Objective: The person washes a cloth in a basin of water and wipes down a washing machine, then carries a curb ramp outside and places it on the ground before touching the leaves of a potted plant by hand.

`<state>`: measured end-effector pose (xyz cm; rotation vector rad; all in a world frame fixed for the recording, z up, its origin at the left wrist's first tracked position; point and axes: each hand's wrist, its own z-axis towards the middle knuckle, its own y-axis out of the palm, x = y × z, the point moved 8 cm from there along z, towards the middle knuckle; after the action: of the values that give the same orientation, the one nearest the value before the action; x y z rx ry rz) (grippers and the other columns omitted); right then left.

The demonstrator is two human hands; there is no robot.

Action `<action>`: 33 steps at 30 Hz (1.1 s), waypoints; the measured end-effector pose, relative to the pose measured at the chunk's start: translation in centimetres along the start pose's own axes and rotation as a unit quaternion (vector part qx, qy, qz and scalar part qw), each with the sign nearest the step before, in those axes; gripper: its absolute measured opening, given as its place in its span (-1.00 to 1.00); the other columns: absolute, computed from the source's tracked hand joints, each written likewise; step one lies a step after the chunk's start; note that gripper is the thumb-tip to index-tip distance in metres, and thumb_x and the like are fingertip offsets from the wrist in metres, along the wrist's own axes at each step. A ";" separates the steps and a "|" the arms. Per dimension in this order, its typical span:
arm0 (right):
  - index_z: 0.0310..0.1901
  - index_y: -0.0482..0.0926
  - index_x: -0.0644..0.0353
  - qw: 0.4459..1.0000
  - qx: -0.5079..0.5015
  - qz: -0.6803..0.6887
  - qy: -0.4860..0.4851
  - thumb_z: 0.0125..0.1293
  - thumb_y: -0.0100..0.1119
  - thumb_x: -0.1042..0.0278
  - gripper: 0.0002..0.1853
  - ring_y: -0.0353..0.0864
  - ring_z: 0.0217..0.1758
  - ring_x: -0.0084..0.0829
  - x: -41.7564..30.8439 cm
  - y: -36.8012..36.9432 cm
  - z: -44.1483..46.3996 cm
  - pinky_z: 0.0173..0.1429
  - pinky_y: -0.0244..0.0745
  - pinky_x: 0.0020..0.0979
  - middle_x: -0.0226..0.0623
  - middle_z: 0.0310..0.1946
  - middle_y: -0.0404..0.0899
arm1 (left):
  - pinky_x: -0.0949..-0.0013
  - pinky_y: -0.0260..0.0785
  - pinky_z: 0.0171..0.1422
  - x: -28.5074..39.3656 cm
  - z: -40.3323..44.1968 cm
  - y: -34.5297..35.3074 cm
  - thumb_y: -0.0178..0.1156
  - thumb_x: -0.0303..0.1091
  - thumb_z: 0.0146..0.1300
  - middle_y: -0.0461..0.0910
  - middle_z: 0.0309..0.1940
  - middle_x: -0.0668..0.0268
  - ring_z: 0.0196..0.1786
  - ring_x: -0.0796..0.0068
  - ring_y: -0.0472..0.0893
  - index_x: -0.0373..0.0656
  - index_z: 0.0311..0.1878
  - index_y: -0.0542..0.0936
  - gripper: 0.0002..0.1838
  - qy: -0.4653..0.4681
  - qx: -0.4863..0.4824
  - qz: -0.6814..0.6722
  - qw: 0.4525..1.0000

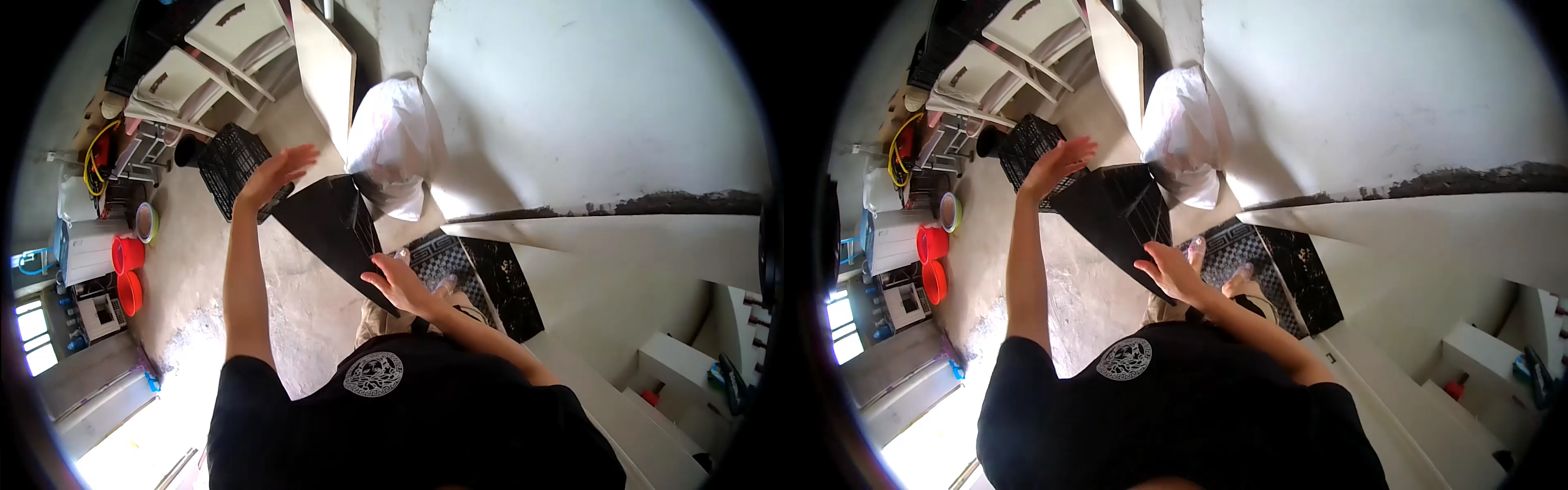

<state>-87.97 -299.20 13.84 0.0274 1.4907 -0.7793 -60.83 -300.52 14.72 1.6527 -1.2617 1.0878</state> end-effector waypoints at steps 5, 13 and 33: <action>-0.25 0.45 0.30 0.999 0.006 -0.027 -0.024 0.15 0.19 0.22 -0.70 0.50 -0.20 -0.13 0.8 -2.0 -1.6 -0.13 0.36 -0.30 -0.12 -0.28 0.52 | 0.30 0.00 0.37 -5.6 1.7 3.2 -0.27 0.01 0.38 0.48 0.03 0.22 0.18 0.39 0.37 -0.26 -0.05 0.54 -0.46 -0.043 -0.138 -0.003 0.989; -0.07 0.46 0.22 0.957 0.064 0.017 0.281 0.17 0.16 0.29 -0.69 0.51 -0.14 -0.17 7.0 -9.2 -7.4 -0.07 0.38 -0.32 -0.17 -0.14 0.52 | 0.44 0.19 -0.27 -9.4 2.3 9.0 -0.14 -0.03 0.33 0.40 -0.65 0.32 -0.46 0.48 0.38 -0.20 -0.69 0.35 -0.47 -0.107 -0.002 0.087 0.990; -0.32 0.53 0.40 0.939 0.145 0.259 0.173 0.36 -0.27 0.16 -0.55 0.49 -0.17 -0.43 12.5 -6.7 2.9 0.02 0.28 -0.47 -0.19 -0.29 0.55 | 0.41 -0.08 -0.50 -14.5 -13.5 3.4 -0.18 -0.23 0.35 0.10 -0.81 0.42 -0.67 0.55 0.08 -0.12 -0.80 0.19 -0.48 0.107 0.352 -0.212 0.905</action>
<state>-90.06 -311.27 6.02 0.7847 1.5822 -0.5688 -68.55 -284.19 5.94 2.1157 -0.3215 1.4828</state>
